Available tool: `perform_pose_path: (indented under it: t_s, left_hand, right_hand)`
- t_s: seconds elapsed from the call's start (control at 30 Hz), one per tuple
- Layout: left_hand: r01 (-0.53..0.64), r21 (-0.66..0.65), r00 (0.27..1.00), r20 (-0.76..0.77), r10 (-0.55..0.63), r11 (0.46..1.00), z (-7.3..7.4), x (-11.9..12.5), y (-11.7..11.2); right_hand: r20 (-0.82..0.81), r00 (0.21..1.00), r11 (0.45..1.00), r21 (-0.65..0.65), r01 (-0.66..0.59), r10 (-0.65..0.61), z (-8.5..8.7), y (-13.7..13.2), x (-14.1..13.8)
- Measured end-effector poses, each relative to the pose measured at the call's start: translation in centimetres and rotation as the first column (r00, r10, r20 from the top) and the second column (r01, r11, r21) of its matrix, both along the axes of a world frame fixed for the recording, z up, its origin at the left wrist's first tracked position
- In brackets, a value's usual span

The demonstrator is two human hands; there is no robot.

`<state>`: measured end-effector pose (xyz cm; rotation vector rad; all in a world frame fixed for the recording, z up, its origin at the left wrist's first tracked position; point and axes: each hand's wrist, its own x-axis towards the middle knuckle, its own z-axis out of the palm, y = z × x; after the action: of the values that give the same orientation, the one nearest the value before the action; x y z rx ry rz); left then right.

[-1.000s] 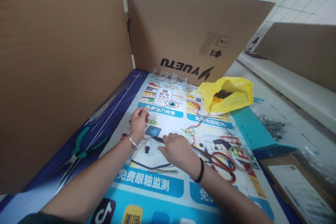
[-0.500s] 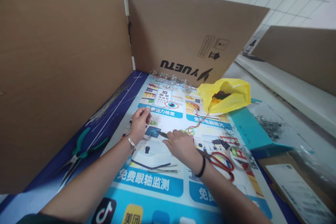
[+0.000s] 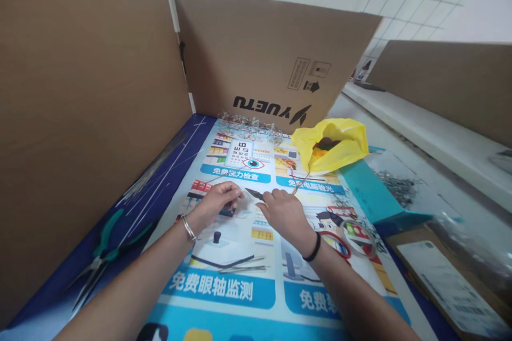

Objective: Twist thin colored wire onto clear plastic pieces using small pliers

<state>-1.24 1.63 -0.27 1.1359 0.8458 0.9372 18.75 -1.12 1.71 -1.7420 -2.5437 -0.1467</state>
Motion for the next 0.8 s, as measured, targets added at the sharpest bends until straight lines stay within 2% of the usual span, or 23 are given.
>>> perform_pose_path:
  t_s: [0.1, 0.17, 0.23, 0.33, 0.5, 0.7, 0.8]
  left_hand:
    - [0.019, 0.002, 0.998, 0.053, -0.019, 1.000, 0.2, -0.1, 0.1]
    - [0.023, -0.009, 0.996, 0.087, -0.022, 1.000, 0.4, -0.2, 0.1]
    - [0.026, -0.018, 0.994, 0.111, -0.023, 1.000, 0.5, -0.4, 0.1]
    - [0.055, -0.030, 0.987, 0.150, -0.050, 0.998, 0.5, -0.5, 0.1]
    - [0.125, -0.036, 0.963, 0.247, -0.113, 0.991, 0.5, -0.4, -0.1]
    - [0.174, -0.057, 0.910, 0.390, -0.138, 0.983, 1.4, -0.4, -0.5]
    - [0.192, -0.047, 0.874, 0.463, -0.148, 0.980, 1.4, -0.4, -0.6]
  right_hand:
    - [-0.149, 0.989, 0.999, -0.031, -0.014, 0.009, -0.4, 0.5, 0.4]
    - [-0.317, 0.948, 0.992, -0.114, -0.062, 0.023, -0.7, 1.0, 0.9]
    - [-0.494, 0.869, 0.969, -0.197, -0.149, 0.033, -1.0, 1.6, 1.3]
    - [-0.667, 0.744, 0.939, -0.240, -0.247, 0.025, -1.1, 2.1, 1.6]
    - [-0.754, 0.654, 0.920, -0.216, -0.326, 0.055, -1.2, 2.0, 1.7]
    - [-0.771, 0.633, 0.920, -0.202, -0.337, 0.063, -1.5, 2.0, 1.7]
    - [-0.802, 0.595, 0.910, -0.201, -0.361, 0.059, -1.7, 2.0, 1.6]
